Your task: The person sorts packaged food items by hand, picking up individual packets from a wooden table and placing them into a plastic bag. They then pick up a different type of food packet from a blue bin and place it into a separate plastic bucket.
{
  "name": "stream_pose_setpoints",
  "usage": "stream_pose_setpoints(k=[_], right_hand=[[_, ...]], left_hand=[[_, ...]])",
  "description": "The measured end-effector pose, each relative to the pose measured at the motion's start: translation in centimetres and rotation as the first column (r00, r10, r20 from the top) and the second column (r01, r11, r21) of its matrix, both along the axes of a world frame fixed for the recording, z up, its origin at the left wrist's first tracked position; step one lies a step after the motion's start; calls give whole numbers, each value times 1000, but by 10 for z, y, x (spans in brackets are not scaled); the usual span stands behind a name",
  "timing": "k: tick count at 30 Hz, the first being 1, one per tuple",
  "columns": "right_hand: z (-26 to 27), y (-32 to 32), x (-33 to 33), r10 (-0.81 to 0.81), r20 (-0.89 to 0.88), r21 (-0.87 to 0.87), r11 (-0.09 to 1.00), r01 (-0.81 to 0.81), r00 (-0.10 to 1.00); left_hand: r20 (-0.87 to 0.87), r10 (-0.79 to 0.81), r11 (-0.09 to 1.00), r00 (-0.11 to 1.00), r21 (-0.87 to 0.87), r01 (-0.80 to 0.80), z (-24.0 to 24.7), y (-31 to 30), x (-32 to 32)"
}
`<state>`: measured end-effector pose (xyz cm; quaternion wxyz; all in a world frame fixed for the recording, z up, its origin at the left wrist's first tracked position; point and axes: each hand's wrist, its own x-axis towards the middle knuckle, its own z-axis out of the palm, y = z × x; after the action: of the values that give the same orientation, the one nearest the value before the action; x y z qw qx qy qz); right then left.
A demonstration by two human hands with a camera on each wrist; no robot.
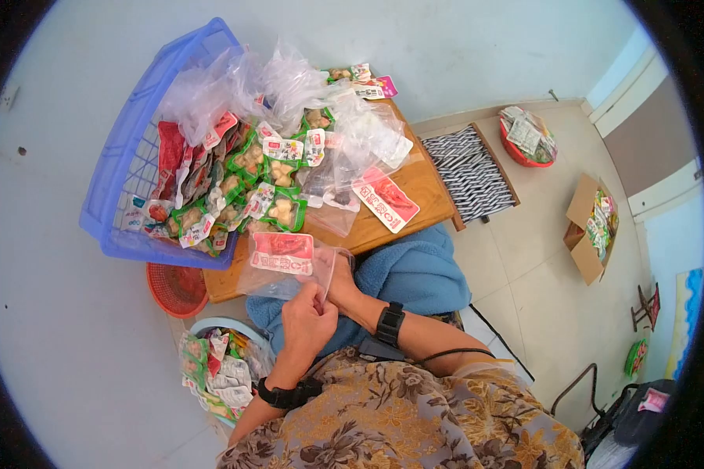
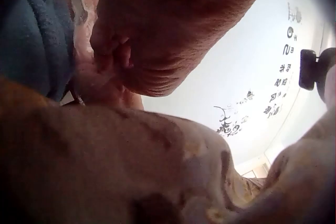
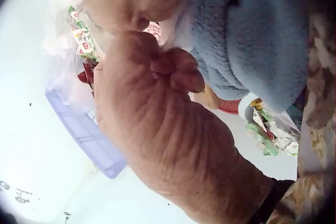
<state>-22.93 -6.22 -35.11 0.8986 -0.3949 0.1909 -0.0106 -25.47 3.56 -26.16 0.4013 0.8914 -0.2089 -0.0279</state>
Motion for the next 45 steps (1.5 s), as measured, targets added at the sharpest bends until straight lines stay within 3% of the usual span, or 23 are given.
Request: stream_pose_setpoints(k=[3,5,9,10,11,12,14,15,17,18,20,22,23,25,29,31,35,37,41,43,45], right_hand=[[-6,3,2,-30,156,89,996,16,987],[28,-3,-7,59,-34,-347,935,-67,998],[20,-14,-9,46,29,-331,943,-34,998],[23,-17,-12,35,8,-594,804,-23,999],[25,-21,-15,20,-14,-803,595,-24,1000],[29,-25,-17,13,-17,-805,593,-21,1000],[38,-32,-22,-16,197,-879,441,184,980],[43,-36,-26,-19,195,-879,441,184,981],[50,-50,-38,-15,100,-752,653,85,995],[52,-61,-41,-15,98,-753,653,84,995],[54,-91,-45,-195,174,-888,392,240,965],[50,-124,-40,-363,157,-947,208,244,919],[44,-140,-38,-365,156,-948,207,243,918],[31,-165,-34,-425,159,-985,-130,114,891],[27,-177,-27,-427,38,-995,-101,-6,903],[31,-177,-23,-393,-103,-991,-39,-128,914],[28,-180,-19,-380,-125,-987,-43,-152,917],[23,-182,-17,-328,-65,-988,-110,-107,943],[23,-180,-14,-376,-45,-994,-72,-78,925],[21,-181,-15,-346,11,-993,-111,-29,938],[24,-185,-14,-332,-77,-990,-83,-110,940]], left_hand=[[-12,15,997,1000,-70,-16,4,-1,0],[-59,82,992,995,-95,-87,8,-3,2],[-67,87,993,994,-69,-92,8,-4,5],[-41,103,990,994,-88,-106,7,-4,5],[-16,121,987,992,-108,-122,6,-4,5],[-19,114,987,993,-110,-115,6,-5,5],[-88,125,984,988,-116,-135,8,-5,6],[-90,122,984,988,-116,-132,7,-4,6],[-74,111,987,991,-108,-119,7,-5,6],[-76,111,987,991,-108,-118,8,-5,7],[-46,97,990,994,-94,-101,11,-6,6],[-35,88,990,995,-106,-92,9,-7,6],[-19,81,990,997,-115,-83,8,-8,6],[-19,75,992,997,-104,-76,9,-9,5],[13,62,994,998,-92,-61,12,-10,6],[4,70,993,998,-95,-69,14,-11,5],[-25,84,992,996,-92,-86,16,-10,6],[-16,76,993,997,-87,-77,13,-10,6],[-2,71,995,997,-71,-71,16,-10,6],[-6,72,995,997,-64,-72,16,-9,6],[-12,73,996,997,-58,-74,15,-9,6]])
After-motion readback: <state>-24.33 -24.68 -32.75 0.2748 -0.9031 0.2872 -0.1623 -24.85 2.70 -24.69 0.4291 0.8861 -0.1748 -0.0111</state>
